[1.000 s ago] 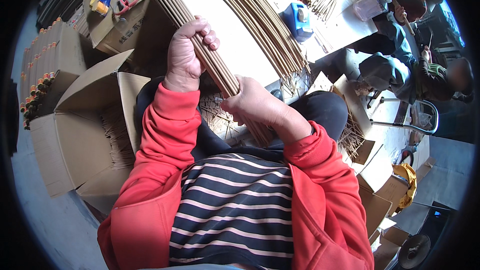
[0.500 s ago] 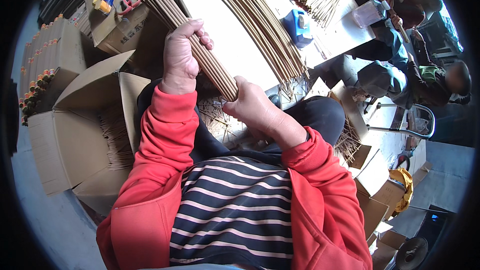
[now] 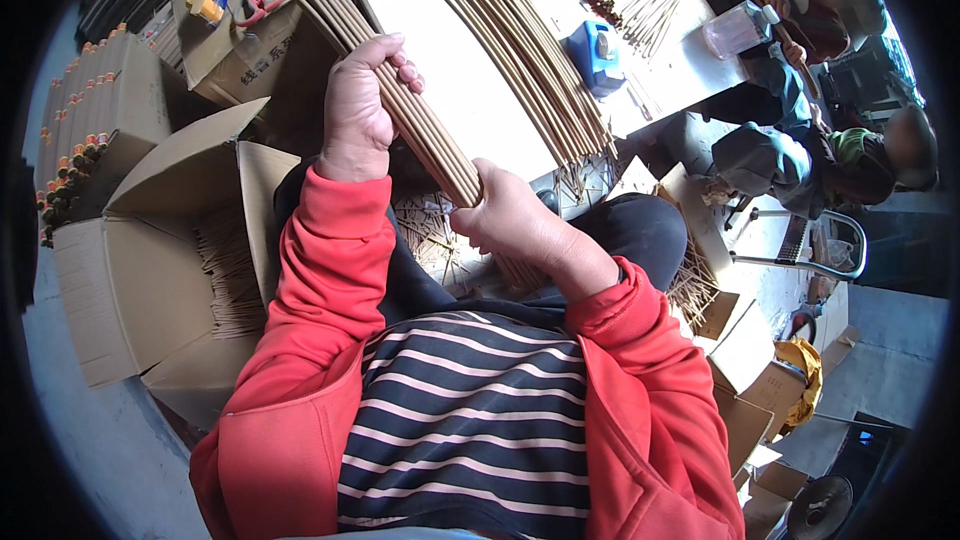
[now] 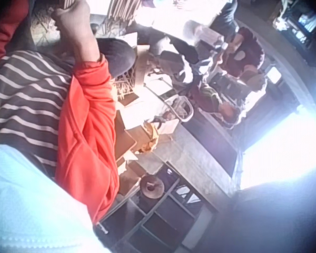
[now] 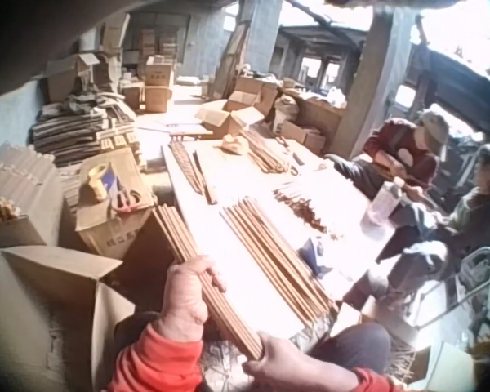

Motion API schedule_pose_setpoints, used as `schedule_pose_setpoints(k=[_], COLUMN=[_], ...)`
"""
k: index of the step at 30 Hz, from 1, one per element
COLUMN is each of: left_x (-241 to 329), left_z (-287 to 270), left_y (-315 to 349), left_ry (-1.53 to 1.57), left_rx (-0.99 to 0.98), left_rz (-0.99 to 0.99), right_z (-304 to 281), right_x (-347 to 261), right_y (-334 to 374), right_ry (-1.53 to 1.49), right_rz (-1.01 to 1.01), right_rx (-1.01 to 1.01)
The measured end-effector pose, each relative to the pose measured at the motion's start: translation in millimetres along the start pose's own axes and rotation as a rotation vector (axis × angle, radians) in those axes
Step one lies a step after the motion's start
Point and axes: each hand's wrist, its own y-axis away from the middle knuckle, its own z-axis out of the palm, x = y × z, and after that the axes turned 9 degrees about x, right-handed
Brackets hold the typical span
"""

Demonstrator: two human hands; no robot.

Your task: The person gathers thin wooden sticks from a cardboard box, aligns them into bundles, and secures each bundle with a small paper wrapper. They repeat this process, placing finished bundles on the table.

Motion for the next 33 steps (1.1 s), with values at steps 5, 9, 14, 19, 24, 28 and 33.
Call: schedule_pose_setpoints(k=[5, 9, 14, 19, 24, 28, 33], left_x=[7.4, 8.8, 5.2, 5.3, 7.9, 2.7, 0.4], left_z=[-0.5, -4.1, 3.2, -2.3, -1.7, -2.1, -3.3], left_y=[0.9, -2.4, 4.1, -0.9, 2.5, -0.3, -3.5], left_ry=[0.26, 0.308, 0.007, 0.204, 0.248, 0.023, 0.029], left_rx=[-0.247, -0.353, -0.002, -0.216, -0.281, -0.014, -0.053], left_rz=[-0.215, -0.162, 0.024, -0.137, -0.135, 0.011, 0.067], right_z=[-9.4, -10.3, 2.4, -3.5, -6.7, 0.6, -3.8], right_x=[11.5, 12.9, 13.7, 15.3, 15.2, 13.2, 13.9], right_y=[-0.4, 0.1, -3.8, 1.8, 4.6, 2.0, 0.9], right_ry=[-0.392, -0.467, 0.031, -0.253, -0.36, -0.053, -0.07], right_rz=[0.075, 0.104, -0.033, 0.065, 0.1, 0.016, -0.002], right_rx=[-0.298, -0.371, 0.022, -0.213, -0.314, -0.052, -0.069])
